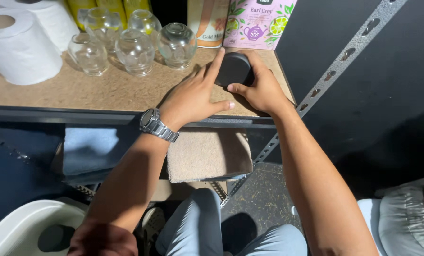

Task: The person packs various items from a shelf into a white plastic basket. They handle glass jars, toilet paper rolls, and yellow bottles, placing them into the basket one by one.

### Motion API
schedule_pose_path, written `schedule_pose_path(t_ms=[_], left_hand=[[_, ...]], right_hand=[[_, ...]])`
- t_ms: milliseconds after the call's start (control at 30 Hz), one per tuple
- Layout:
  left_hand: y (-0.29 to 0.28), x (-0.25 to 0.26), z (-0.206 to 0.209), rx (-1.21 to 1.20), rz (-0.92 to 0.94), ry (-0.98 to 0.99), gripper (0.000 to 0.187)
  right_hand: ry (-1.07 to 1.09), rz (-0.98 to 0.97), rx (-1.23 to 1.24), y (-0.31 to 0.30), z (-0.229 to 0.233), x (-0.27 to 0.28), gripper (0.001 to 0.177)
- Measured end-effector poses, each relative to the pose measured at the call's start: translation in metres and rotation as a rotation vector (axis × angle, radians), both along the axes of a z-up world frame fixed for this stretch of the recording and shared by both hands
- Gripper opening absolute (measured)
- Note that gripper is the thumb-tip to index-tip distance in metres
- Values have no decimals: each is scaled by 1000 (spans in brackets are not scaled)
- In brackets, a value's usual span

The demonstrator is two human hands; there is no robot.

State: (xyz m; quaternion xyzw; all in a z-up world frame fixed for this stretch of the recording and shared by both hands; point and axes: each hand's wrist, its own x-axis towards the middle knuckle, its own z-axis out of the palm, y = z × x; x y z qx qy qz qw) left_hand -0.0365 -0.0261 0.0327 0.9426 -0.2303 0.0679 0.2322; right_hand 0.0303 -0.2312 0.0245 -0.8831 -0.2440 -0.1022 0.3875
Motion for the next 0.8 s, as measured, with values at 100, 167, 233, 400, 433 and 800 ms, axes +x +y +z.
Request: schedule_pose_path(t_ms=[100,167,233,400,433,800], left_hand=[[1,-16,13,-63,-15,-17,114],[2,-14,7,-57,-20,-20,113],[4,-8,7,-47,-26,-39,112],[3,12,-14,30,49,-84,66],[3,8,-12,27,51,-91,66],[7,7,-18,14,25,-32,108]], right_hand=[[-27,56,31,-2,-5,5,74],[7,86,102,-9,-16,8,77],[25,118,176,-14,-19,19,80],[-82,233,530,-14,-26,25,45],[-88,236,527,-16,-28,27,45],[57,-105,-74,11,3,-23,94]])
